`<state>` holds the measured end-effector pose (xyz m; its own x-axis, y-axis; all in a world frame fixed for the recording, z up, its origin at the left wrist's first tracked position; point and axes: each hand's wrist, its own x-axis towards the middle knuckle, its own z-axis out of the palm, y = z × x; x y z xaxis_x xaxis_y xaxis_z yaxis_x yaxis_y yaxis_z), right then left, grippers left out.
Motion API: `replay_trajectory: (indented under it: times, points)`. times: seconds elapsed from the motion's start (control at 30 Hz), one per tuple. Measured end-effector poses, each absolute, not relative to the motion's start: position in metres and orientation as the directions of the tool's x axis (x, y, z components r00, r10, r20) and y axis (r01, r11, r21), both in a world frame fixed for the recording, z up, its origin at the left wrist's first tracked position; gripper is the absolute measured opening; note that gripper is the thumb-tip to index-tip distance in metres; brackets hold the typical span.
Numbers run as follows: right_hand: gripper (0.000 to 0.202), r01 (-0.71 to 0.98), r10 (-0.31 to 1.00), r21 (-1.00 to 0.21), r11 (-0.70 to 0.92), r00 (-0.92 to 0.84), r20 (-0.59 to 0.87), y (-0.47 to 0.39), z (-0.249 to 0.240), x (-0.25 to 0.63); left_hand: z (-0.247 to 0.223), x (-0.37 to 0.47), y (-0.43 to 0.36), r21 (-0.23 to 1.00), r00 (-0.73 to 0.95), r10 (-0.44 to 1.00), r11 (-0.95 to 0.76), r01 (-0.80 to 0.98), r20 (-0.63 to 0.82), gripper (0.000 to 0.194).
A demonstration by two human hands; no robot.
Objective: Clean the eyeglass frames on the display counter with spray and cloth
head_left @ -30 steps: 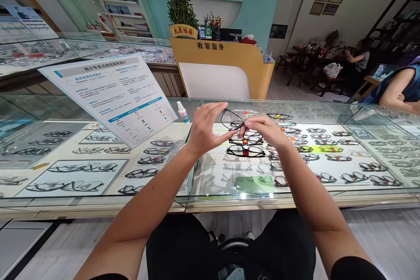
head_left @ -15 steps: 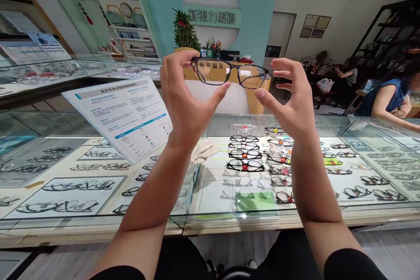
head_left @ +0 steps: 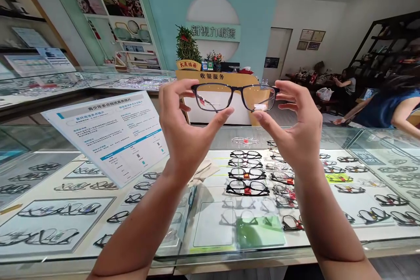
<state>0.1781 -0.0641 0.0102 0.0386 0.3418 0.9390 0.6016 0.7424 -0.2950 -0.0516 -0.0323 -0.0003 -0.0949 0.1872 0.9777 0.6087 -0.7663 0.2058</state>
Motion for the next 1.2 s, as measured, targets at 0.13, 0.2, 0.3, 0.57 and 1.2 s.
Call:
replay_trajectory:
  times: [0.13,0.2,0.3,0.57,1.2]
  points:
    - [0.058,0.563,0.357,-0.343,0.752,0.090,0.930,-0.057,0.008,0.182,-0.001,-0.052,-0.026,0.214,-0.086,0.205,-0.764,0.609,0.975,0.068]
    - [0.057,0.552,0.362,-0.362,0.751,0.115,0.925,-0.055,0.008,0.183,-0.001,-0.051,-0.023,0.232,-0.098,0.217,-0.770,0.594,0.971,0.065]
    - [0.055,0.547,0.363,-0.380,0.746,0.145,0.921,-0.053,0.008,0.184,-0.001,-0.049,-0.021,0.246,-0.114,0.220,-0.784,0.570,0.969,0.064]
    - [0.053,0.582,0.352,-0.336,0.740,0.091,0.932,-0.049,0.005,0.191,0.000,-0.044,-0.023,0.342,-0.181,0.290,-0.804,0.487,0.940,0.058]
    - [0.058,0.573,0.524,-0.457,0.680,0.056,0.850,-0.047,0.007,0.199,-0.008,-0.047,-0.010,0.284,-0.187,0.216,-0.788,0.546,0.958,0.057]
